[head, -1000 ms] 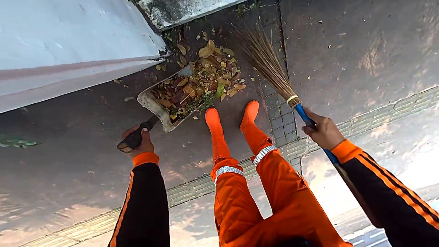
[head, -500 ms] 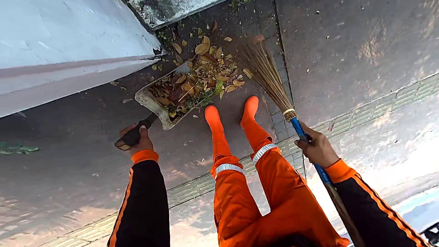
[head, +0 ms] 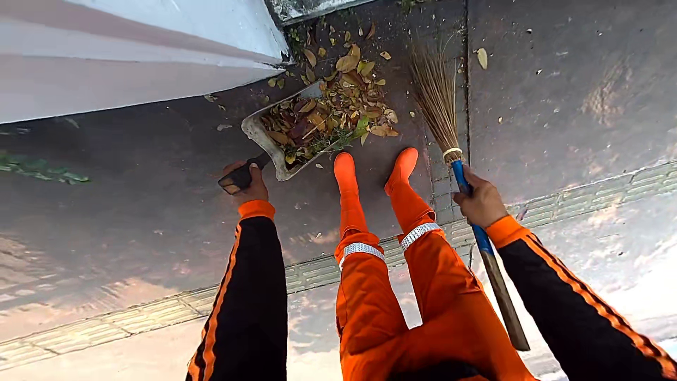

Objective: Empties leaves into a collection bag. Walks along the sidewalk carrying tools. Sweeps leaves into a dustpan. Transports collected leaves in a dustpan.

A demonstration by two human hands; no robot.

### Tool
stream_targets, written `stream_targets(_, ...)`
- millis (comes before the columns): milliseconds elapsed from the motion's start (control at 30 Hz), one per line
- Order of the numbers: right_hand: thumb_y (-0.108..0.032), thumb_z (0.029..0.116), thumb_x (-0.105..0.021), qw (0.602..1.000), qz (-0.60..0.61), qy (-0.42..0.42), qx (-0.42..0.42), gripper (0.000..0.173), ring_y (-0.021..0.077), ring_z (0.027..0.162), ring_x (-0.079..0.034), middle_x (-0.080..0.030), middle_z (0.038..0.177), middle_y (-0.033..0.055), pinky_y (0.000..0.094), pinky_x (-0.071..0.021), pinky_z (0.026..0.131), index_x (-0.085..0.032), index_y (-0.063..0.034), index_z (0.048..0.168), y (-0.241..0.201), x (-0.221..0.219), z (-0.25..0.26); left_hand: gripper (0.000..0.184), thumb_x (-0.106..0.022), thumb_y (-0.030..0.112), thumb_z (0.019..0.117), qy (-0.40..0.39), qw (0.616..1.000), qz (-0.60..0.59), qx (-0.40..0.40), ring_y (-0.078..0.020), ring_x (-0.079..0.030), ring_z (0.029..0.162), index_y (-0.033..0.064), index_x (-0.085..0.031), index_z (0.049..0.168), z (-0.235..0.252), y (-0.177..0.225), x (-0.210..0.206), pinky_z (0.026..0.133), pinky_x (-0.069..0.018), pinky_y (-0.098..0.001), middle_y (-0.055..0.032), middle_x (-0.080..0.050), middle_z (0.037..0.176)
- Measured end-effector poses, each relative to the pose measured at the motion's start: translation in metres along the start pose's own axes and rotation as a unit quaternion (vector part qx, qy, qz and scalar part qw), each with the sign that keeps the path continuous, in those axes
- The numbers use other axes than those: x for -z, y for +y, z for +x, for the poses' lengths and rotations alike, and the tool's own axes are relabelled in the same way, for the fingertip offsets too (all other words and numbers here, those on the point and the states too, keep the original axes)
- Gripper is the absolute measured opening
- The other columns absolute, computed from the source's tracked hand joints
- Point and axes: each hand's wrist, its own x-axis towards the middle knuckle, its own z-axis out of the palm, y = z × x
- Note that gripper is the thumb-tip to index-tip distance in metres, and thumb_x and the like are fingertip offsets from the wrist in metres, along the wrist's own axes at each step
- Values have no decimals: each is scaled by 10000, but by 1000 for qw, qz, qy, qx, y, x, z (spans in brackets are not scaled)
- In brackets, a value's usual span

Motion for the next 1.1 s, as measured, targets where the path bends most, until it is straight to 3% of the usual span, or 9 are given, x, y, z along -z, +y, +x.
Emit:
stream_targets(100,-95,951,-659,993,-48,-106,37,747,340,751,-675,-670,1063,248,528,-576,725,-316,-128,1614,-51,-49,28,387,-748,153,938,-9,1000,-3,-6,-183,-680,1109,-23,-644,1267,-6,12,-6,1018,-528,-359,-176,-709,1190)
stream_targets(200,-89,952,-628,972,-90,-195,94,780,323,846,-681,-654,1130,230,502,-576,776,-254,-120,1636,-78,-92,2,362,-752,167,930,2,1000,-3,-11,-152,-693,1055,0,-659,1238,-7,6,-11,972,-548,-333,-145,-723,1149)
stream_targets(367,-71,948,-618,944,-138,-260,151,795,341,1094,-660,-643,1290,215,509,-517,978,-243,-136,1646,-68,-88,-58,349,-763,140,919,25,999,-31,-6,-136,-692,1040,-12,-673,1221,-6,-1,-8,961,-548,-311,-145,-726,1140)
stream_targets(600,-113,904,-659,970,-161,-58,171,735,275,691,-656,-701,941,164,515,-567,655,-408,-187,1591,-26,30,-98,367,-768,169,924,112,988,-53,88,-131,-685,1065,-3,-660,1230,-17,-10,11,978,-539,-299,-129,-720,1146)
stream_targets(700,-93,945,-673,974,-186,9,126,728,398,723,-666,-688,972,267,616,-544,674,-373,-154,1605,-78,53,-17,370,-749,214,950,117,986,-26,120,-130,-687,1071,27,-667,1258,-25,-7,6,987,-533,-314,-117,-723,1160)
stream_targets(800,-69,911,-689,963,-235,-17,130,753,435,841,-693,-675,1101,288,639,-560,738,-375,-111,1594,-125,24,51,363,-749,257,947,125,983,-8,131,-128,-700,1068,69,-683,1250,-32,-9,-1,980,-544,-327,-88,-738,1148)
stream_targets(867,-35,900,-681,948,-270,-37,165,758,458,927,-690,-682,1107,284,659,-549,794,-372,-100,1589,-127,1,32,354,-766,232,935,138,983,-34,118,-117,-696,1069,50,-688,1228,-29,-12,-1,977,-546,-305,-88,-736,1145)
stream_targets(1000,-70,929,-686,933,-293,-31,206,755,361,780,-674,-700,923,203,581,-550,719,-369,-163,1607,-104,29,-43,343,-763,242,944,146,979,-39,137,-119,-690,1077,55,-695,1224,-28,-19,9,984,-539,-307,-85,-735,1149)
stream_targets(1100,-48,919,-677,931,-310,7,192,736,476,854,-683,-698,979,293,672,-528,742,-387,-109,1592,-142,43,-22,361,-733,273,958,153,975,-5,163,-130,-689,1091,56,-688,1244,-36,-16,12,993,-535,-320,-89,-731,1160)
